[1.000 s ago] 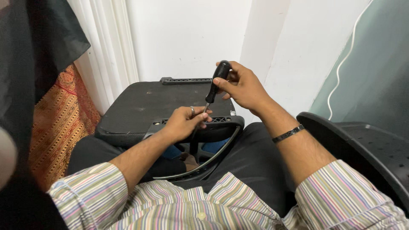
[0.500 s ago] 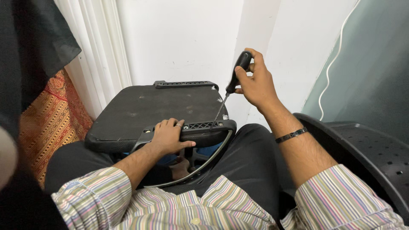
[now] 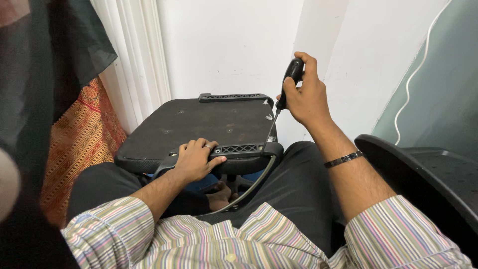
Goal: The person uses a screwdriver to remove screws from the underside of a black plastic chair seat. They loosen and remove multiple screws, then detach a plastic frame component from the seat and set it aside.
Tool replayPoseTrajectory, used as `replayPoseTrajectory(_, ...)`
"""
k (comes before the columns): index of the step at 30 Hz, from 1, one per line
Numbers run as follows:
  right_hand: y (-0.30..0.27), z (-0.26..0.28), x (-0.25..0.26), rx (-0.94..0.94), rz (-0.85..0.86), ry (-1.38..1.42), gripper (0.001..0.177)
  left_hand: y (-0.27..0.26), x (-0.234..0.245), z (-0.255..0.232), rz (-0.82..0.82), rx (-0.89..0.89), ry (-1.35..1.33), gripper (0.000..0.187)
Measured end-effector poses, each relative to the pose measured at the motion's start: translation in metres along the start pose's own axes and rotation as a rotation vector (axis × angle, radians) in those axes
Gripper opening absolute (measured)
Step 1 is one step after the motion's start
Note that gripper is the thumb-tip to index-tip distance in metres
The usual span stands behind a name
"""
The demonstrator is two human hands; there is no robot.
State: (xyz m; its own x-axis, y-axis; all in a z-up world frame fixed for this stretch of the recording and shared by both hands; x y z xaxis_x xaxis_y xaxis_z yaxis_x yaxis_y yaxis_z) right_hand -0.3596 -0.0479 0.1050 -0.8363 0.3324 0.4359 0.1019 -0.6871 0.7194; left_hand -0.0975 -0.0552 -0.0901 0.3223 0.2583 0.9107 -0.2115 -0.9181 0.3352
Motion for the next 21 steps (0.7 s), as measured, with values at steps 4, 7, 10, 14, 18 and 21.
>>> replayPoseTrajectory(4,0.001,-0.003,0.005,0.017,-0.086,-0.086,0.054,0.000,0.000,-0.004,0.020,-0.010,0.044,0.064)
replayPoseTrajectory(7,0.000,0.001,0.010,0.116,-0.168,-0.138,0.053,0.001,0.000,-0.005,0.025,-0.019,0.063,0.065)
replayPoseTrajectory(10,0.003,-0.001,0.006,0.084,-0.182,-0.234,0.053,0.000,-0.001,-0.006,0.004,-0.027,0.071,0.065)
replayPoseTrajectory(14,0.005,0.003,-0.005,0.077,-0.182,-0.267,0.054,-0.003,-0.002,-0.003,-0.005,-0.031,0.062,0.065)
replayPoseTrajectory(18,0.005,0.006,-0.007,0.101,-0.205,-0.306,0.053,-0.002,-0.004,-0.002,0.012,-0.026,0.066,0.067)
replayPoseTrajectory(21,0.005,0.008,-0.008,0.104,-0.204,-0.316,0.052,-0.002,-0.006,-0.002,0.031,-0.042,0.071,0.068)
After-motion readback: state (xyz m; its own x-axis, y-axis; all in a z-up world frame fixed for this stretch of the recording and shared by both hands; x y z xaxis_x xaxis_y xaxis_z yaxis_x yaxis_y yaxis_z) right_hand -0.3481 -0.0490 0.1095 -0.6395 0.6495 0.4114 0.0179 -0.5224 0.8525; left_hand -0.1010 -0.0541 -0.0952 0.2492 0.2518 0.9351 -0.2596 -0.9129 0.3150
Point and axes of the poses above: each hand's wrist, its own y-axis towards the middle knuckle, its own x-axis out of the back of the hand, z = x × y, the point moved 7 cm from there along y, towards the middle knuckle, and after that the axes turned 2 degrees about -y, right-handed, at the moved point
